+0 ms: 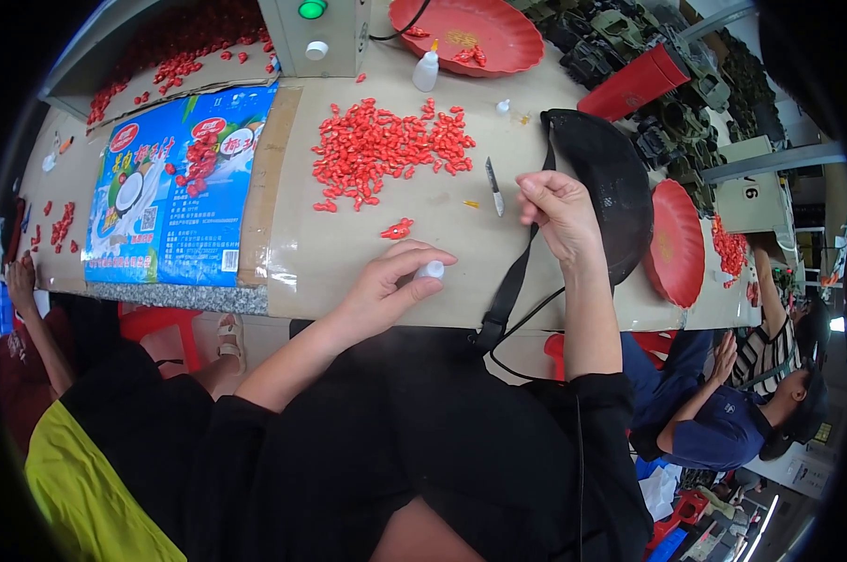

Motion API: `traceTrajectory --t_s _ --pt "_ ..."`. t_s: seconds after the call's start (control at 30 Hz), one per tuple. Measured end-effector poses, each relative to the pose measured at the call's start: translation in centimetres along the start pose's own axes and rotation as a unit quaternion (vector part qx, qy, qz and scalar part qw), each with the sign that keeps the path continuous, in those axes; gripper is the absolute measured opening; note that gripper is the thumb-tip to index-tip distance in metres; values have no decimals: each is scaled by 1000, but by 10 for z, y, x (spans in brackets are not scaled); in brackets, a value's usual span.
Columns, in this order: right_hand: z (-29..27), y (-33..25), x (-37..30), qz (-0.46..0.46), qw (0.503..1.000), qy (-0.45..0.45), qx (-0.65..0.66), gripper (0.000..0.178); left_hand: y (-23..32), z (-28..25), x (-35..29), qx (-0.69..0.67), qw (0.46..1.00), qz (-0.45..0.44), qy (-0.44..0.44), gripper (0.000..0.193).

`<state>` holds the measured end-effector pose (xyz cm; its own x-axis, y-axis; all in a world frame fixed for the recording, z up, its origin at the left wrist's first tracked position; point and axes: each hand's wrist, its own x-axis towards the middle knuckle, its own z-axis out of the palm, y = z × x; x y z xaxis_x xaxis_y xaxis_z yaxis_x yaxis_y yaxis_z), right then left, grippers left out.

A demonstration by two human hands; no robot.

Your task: The person attaches a tip to a glue bottle, applies glue to small plastic pieces from the bottle, and joins the pieces together by hand.

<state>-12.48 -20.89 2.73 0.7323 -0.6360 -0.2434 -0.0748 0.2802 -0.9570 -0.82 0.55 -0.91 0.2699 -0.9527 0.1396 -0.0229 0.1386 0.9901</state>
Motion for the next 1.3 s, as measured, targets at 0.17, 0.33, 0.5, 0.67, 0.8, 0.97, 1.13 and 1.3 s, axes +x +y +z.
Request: traceTrajectory --t_s 0.17,0.33,0.5,0.67,0.8,0.97,1.13,1.3 --pt "12 4 -4 -54 949 33 -310 14 0 4 0 33 999 30 -14 24" --pt "31 5 3 -169 841 -49 -511 21 -1 2 -1 34 999 30 -4 26" --pt "34 7 13 -132 812 -86 -562 20 -5 5 -2 -23 1000 -10 16 29" --pt "29 4 15 -111 838 -121 -520 15 -11 5 -1 -51 998 -23 15 28" --pt "36 3 -9 20 970 -151 -190 12 -6 6 0 -63 997 -40 30 29" --pt "48 17 -36 1 985 -130 113 9 -2 8 6 -47 998 -33 30 29" --pt "50 32 -39 -11 972 -141 188 7 -11 7 7 -12 1000 -15 15 33" --pt "51 32 -39 -14 976 -150 155 7 -13 7 6 -4 1000 -6 9 32"
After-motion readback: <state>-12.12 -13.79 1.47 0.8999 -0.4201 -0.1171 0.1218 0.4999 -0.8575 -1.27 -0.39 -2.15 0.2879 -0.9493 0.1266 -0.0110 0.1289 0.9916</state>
